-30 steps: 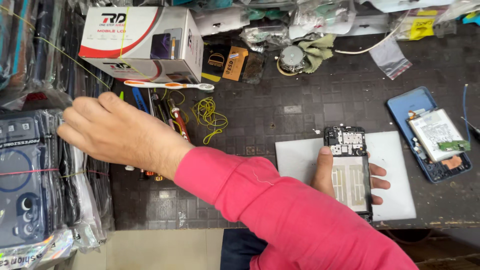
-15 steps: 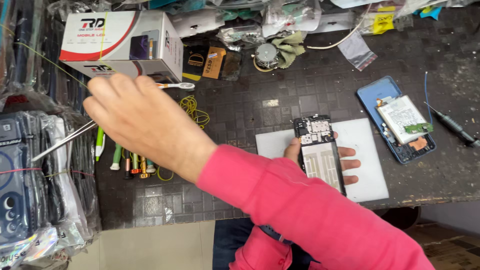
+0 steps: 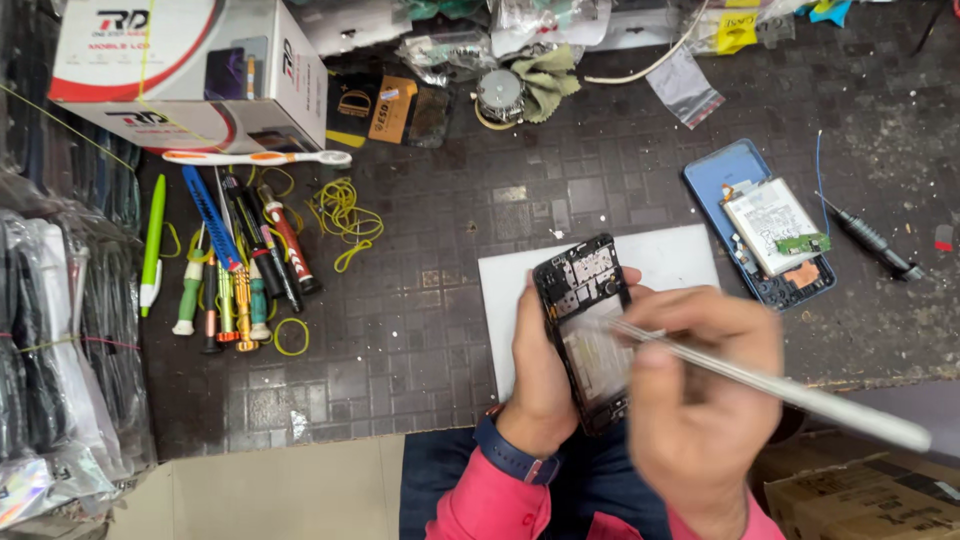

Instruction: The person disassembles a smartphone by removing the back cover, battery, and internal components using tweezers and a screwdriver. They then reassemble the phone by placing components back and securing the back cover.

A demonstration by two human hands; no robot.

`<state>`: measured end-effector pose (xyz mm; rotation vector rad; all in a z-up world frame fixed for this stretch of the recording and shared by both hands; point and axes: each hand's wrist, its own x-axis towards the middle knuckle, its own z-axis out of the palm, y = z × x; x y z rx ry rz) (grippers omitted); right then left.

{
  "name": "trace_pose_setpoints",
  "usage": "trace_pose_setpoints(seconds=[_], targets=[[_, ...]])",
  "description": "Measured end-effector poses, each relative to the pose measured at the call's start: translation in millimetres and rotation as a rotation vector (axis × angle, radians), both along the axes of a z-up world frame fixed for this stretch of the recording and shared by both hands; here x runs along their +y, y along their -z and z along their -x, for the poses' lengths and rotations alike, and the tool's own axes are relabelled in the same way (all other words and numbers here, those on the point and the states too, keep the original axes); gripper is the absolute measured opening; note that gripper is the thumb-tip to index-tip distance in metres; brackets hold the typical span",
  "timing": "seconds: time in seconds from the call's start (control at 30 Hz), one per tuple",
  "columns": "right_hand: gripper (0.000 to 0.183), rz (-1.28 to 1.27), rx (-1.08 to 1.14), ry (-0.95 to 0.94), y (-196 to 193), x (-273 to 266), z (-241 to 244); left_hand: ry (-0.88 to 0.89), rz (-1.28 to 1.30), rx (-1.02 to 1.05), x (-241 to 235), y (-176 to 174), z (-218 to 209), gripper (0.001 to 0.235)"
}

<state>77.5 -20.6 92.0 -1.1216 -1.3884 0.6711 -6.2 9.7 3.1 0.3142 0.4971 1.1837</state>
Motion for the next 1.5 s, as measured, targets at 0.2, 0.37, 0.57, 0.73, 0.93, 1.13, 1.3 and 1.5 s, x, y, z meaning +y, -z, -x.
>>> trace_pose_setpoints(seconds=[0.2, 0.37, 0.57, 0.73, 0.93, 1.13, 1.3, 1.5], targets=[[0.022, 0.131, 0.262, 0.199, 52, -11, -30, -0.011, 0.017, -0.259, -3, -7, -2, 0.1], [0.023, 0.135, 0.257, 0.242, 62, -21, -16, -0.089, -0.086, -0.312, -11, -7, -1, 0.097], [0.018, 0.159, 0.185, 0.227, 52, -23, 8, -0.147, -0.057, -0.329, -13, -12, 6, 0.079], [0.022, 0.269, 0.073, 0.289, 50, -21, 16, -0.203, 0.017, -0.365, -14, -15, 5, 0.068], [0.022, 0.226, 0.104, 0.24, 44, -19, 16, -0.203, -0.019, -0.323, -15, -14, 5, 0.067], [0.02, 0.299, -0.048, 0.268, 38, -19, 17, -0.209, -0.047, -0.344, -16, -10, 4, 0.065], [0.018, 0.292, -0.04, 0.248, 36, -17, 17, -0.185, -0.087, -0.335, -16, -9, 6, 0.062], [0.017, 0.309, -0.079, 0.258, 33, -17, 14, -0.17, -0.11, -0.296, -18, -7, 6, 0.065]])
